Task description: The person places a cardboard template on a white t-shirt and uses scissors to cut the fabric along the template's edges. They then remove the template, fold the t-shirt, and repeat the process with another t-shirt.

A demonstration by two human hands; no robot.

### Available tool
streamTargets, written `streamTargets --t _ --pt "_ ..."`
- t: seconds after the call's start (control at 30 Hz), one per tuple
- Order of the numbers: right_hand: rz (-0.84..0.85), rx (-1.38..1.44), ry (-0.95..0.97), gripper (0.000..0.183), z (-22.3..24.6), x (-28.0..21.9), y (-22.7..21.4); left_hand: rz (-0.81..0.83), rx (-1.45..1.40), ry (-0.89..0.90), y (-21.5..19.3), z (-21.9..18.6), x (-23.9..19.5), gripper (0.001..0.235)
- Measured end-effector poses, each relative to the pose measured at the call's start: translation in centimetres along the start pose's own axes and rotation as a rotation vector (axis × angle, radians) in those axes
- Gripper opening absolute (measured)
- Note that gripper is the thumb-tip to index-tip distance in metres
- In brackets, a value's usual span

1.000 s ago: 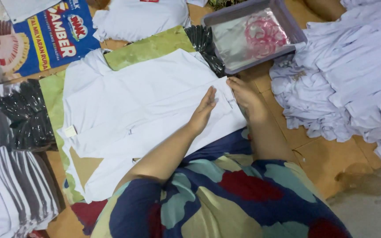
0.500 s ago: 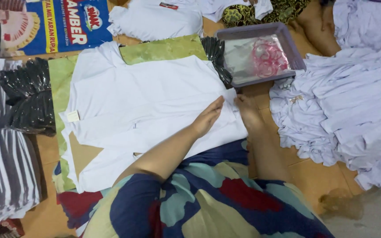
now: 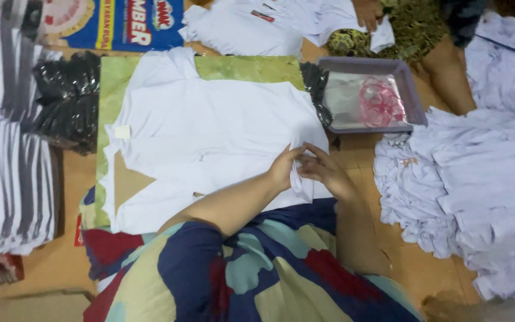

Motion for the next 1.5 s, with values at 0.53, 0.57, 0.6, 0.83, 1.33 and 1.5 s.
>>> streamTargets --t 0.53,0.57,0.6,0.83,1.33,1.5 --pt "0.155 0.037 -0.138 0.046 -4.3 3.0 3.7 -0.426 0.12 0.478 -25.2 -31.9 -23.1 0.066" --pt "0.159 -0.036 -0.169 0.042 -2.2 2.1 5.8 -0.475 0.157 0.454 -26.1 -31.9 -24.2 0.067" --pt "0.154 -0.108 -0.202 0.039 0.0 1.1 7.7 -0.518 0.198 0.426 -26.8 -31.9 -25.0 0.067" --pt "0.194 -0.541 -0.639 0.04 3.3 0.2 20.7 -0.503 0.253 0.422 -29.6 -33.0 -22.9 0.067" --pt "0.177 -1.204 -0.622 0.074 -0.3 0.7 26.4 -0.886 1.364 1.228 -14.2 -34.8 -34.2 0.061" --pt "0.198 -1.232 -0.614 0.074 -0.1 0.1 26.6 -0.566 1.971 0.944 -10.9 -28.4 -26.9 0.061"
Point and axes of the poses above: each hand's wrist, its own x-axis towards the middle knuckle, its own y-axis out of the palm, z = x × y, the point moved 9 cm from there along x, towards the middle knuckle, and after that the axes turned 14 degrees about -z, right-handed, at the moved point
